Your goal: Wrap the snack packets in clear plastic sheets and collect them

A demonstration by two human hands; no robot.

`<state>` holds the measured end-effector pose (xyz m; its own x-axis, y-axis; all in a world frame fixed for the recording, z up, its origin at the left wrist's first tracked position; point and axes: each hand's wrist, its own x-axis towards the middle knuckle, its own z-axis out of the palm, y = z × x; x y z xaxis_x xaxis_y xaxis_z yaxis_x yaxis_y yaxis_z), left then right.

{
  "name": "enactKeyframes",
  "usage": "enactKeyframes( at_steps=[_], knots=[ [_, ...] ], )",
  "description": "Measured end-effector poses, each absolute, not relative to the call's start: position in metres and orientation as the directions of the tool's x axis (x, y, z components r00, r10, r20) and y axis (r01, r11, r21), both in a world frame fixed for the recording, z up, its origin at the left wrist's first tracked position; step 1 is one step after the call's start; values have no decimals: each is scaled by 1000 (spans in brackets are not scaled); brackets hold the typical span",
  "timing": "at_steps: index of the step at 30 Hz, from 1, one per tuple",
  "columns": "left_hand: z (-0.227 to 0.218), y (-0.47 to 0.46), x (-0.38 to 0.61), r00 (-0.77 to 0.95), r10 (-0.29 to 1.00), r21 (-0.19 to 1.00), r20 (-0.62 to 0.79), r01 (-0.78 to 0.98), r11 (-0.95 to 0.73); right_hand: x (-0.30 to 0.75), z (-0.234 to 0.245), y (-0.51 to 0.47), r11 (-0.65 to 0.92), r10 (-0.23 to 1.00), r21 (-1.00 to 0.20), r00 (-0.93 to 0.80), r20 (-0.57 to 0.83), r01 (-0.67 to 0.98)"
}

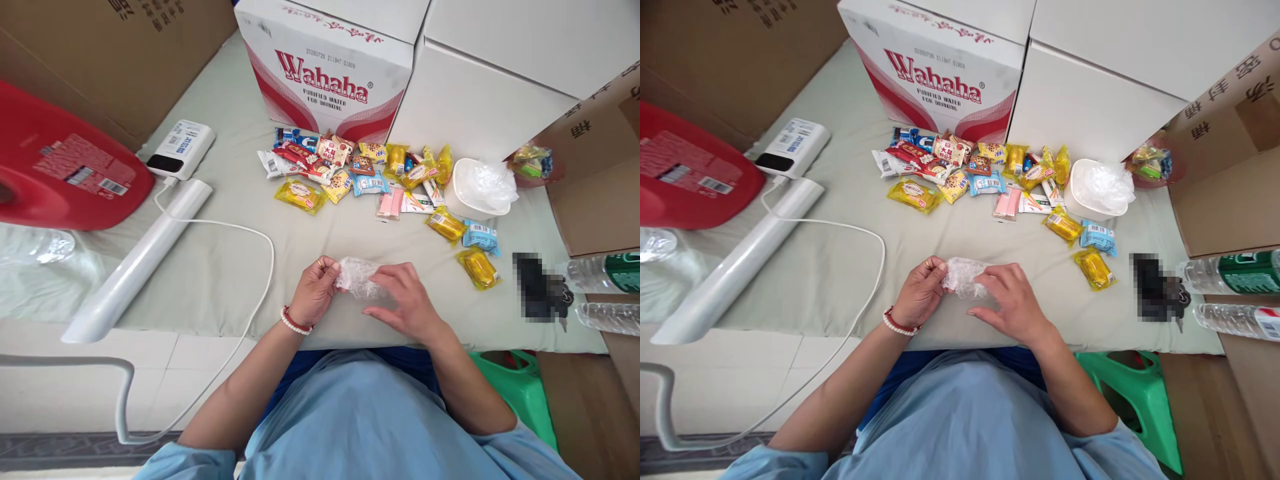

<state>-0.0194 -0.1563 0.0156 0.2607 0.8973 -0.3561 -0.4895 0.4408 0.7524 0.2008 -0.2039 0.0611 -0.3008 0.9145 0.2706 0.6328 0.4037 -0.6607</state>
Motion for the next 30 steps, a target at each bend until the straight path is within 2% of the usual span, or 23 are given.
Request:
enactKeyframes(
  at_steps=[2,5,7,10,12,14,17,20,24,27,30],
  knots=[
    [16,-156,-19,263,895,745,-359,-497,445,190,53,-201,395,918,-655,-310,249,644],
    [15,-156,-17,310,889,754,-338,-476,452,179,45,-200,257,966,-770,-170,194,584],
    [15,-156,-16,360,885,799,-296,-414,436,177,45,-202,120,991,-874,-112,75,471],
    [15,-158,-16,379,889,873,-256,-303,381,180,51,-204,-106,989,-974,-79,-124,201],
    [16,-159,-20,363,893,875,-265,-299,381,186,55,-203,-219,975,-976,-19,-219,-9],
    [18,-159,-27,359,882,824,-305,-365,434,196,59,-202,-298,950,-939,41,-309,-174],
    [23,-158,-37,364,848,715,-385,-464,524,210,60,-202,-404,899,-878,65,-432,-256],
    [25,-161,-41,278,861,719,-425,-474,508,216,59,-206,-422,885,-871,95,-456,-252],
    [27,-176,-33,7,934,885,-358,-316,342,212,58,-215,-324,916,-885,121,-381,-333],
    [31,-191,-22,86,927,900,-365,-222,375,206,61,-220,-321,927,-862,54,-371,-392],
    [39,-202,-6,261,889,843,-376,-302,445,198,65,-222,-357,920,-825,-13,-391,-438]
  ],
)
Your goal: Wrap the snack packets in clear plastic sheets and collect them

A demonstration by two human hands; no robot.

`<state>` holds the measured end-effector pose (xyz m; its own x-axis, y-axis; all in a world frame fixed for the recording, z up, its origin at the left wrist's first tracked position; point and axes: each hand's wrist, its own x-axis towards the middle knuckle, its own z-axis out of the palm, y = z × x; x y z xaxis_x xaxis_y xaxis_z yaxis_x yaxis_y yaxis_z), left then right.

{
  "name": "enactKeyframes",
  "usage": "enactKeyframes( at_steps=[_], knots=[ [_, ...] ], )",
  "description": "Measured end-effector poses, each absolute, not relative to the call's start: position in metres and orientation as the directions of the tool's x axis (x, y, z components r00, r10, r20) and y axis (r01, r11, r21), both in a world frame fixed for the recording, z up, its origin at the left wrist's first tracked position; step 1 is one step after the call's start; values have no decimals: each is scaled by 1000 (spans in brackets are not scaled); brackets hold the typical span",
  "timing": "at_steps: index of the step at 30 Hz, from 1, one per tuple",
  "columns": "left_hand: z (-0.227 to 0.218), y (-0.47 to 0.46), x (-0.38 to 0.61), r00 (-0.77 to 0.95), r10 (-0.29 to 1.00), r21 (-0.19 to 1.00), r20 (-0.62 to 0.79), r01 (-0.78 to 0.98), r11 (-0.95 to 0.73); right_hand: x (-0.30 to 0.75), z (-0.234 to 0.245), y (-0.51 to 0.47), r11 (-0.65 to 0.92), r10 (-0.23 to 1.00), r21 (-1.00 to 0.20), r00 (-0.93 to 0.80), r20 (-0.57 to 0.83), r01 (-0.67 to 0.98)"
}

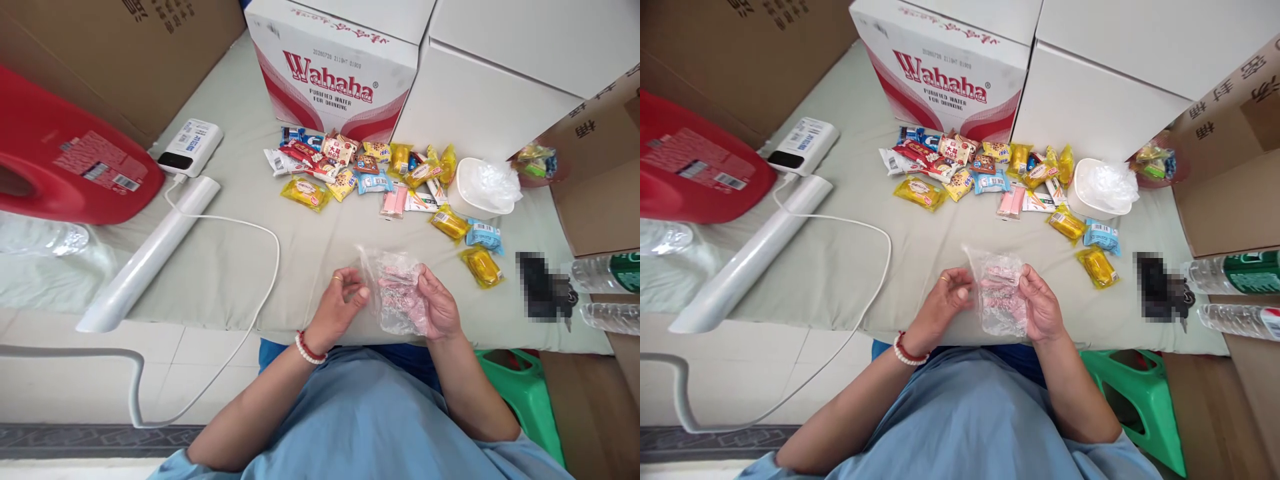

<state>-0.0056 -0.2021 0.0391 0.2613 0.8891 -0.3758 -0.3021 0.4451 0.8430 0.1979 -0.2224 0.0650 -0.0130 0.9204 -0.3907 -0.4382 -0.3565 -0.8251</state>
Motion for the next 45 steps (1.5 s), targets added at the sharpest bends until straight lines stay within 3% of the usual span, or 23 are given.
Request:
enactKeyframes(
  at_steps=[3,6,15,18,23,27,34,40,45],
  knots=[
    [48,-205,10,391,858,725,-333,-475,499,190,68,-224,-388,912,-805,-58,-407,-450],
    [52,-202,15,446,822,624,-355,-542,564,189,72,-225,-366,922,-834,-40,-384,-414],
    [38,-186,-27,358,793,635,-493,-474,610,230,79,-228,-280,911,-857,162,-379,-432],
    [46,-189,-33,374,792,620,-482,-493,610,233,80,-229,-221,916,-851,196,-348,-477],
    [64,-204,-10,511,785,577,-350,-542,610,202,80,-233,-298,946,-840,-20,-324,-455],
    [68,-201,3,465,768,586,-441,-499,638,185,82,-233,-309,951,-865,-151,-271,-395],
    [60,-183,-35,383,776,594,-501,-500,630,226,88,-225,-206,967,-927,78,-241,-313],
    [62,-180,-59,430,779,631,-457,-460,624,248,88,-224,-263,929,-943,209,-304,-203],
    [59,-178,-69,161,839,675,-519,-525,518,259,84,-217,-329,901,-939,266,-344,-101]
  ],
)
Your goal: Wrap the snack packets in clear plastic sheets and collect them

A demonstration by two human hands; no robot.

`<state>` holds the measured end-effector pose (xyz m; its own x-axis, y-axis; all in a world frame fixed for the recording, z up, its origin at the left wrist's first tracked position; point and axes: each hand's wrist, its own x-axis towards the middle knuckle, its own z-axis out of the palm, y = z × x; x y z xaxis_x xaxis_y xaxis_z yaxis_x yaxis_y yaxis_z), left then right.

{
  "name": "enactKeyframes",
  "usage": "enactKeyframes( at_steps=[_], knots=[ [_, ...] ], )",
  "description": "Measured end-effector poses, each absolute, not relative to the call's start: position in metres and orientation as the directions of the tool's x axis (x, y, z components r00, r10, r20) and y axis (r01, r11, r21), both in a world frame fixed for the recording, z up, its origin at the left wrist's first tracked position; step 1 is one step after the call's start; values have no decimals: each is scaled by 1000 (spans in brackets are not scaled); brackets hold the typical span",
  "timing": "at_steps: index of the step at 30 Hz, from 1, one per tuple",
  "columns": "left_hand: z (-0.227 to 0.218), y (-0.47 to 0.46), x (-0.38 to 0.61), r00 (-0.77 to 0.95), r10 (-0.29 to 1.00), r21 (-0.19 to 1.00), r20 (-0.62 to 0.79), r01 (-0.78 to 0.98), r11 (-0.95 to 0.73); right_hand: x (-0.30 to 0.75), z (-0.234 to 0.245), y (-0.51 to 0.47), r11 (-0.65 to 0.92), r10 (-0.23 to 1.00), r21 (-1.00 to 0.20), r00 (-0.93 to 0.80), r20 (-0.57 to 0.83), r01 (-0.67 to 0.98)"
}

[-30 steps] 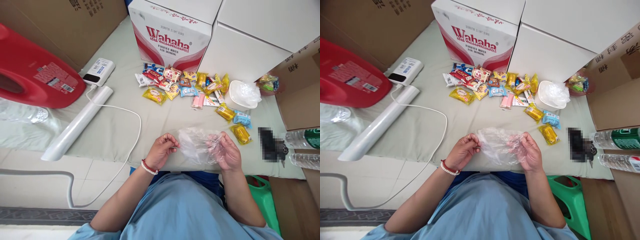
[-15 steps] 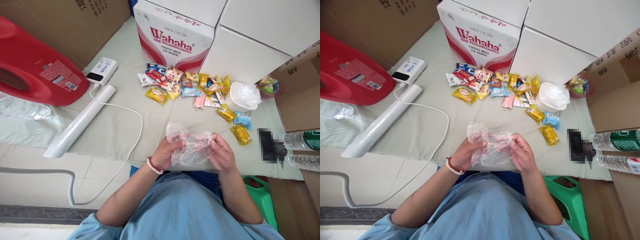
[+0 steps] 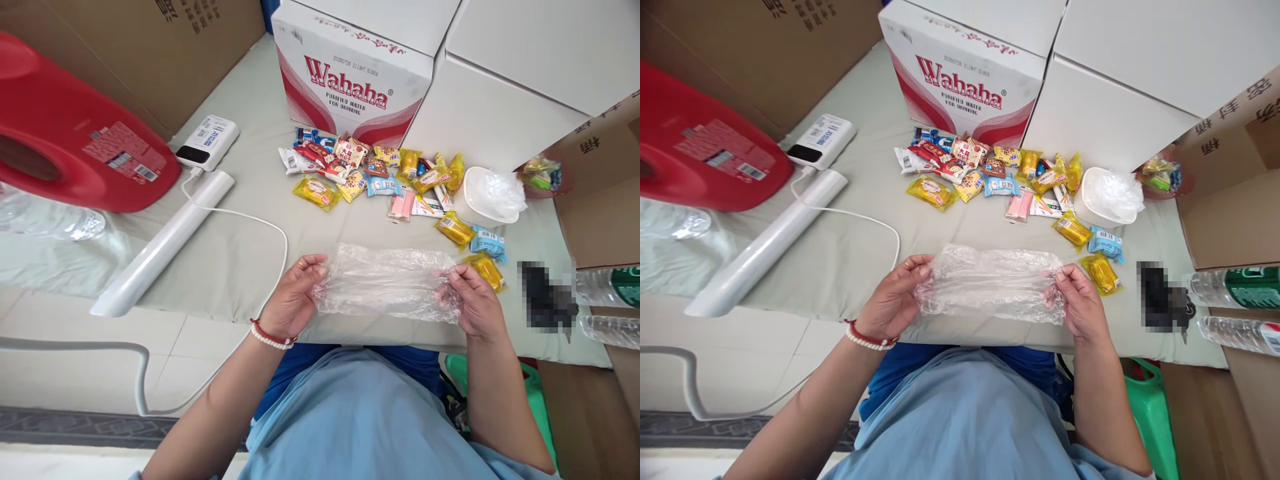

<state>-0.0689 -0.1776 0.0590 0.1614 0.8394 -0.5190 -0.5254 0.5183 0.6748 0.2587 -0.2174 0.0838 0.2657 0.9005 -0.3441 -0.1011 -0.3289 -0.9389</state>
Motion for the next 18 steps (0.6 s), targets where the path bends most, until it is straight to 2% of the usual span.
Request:
enactKeyframes(
  at_steps=[4,7,10,12,13,15,18],
  knots=[
    [51,-179,-71,-86,890,829,-449,-412,378,268,67,-208,-383,905,-922,225,-362,56],
    [45,-181,-71,-155,894,889,-420,-271,370,277,55,-200,-375,926,-864,183,-330,338],
    [42,-184,-70,-125,905,905,-407,-192,381,281,55,-191,-245,969,-688,192,-155,683],
    [42,-186,-68,-117,931,934,-345,-144,328,276,63,-185,-137,981,-572,192,36,809],
    [43,-188,-66,-118,948,953,-294,-113,282,269,68,-182,-90,976,-551,184,117,830],
    [46,-194,-61,-115,977,983,-181,-36,178,249,80,-178,5,972,-602,137,190,798],
    [52,-205,-53,-76,996,994,-45,94,52,208,89,-173,133,991,-782,-54,126,608]
  ],
)
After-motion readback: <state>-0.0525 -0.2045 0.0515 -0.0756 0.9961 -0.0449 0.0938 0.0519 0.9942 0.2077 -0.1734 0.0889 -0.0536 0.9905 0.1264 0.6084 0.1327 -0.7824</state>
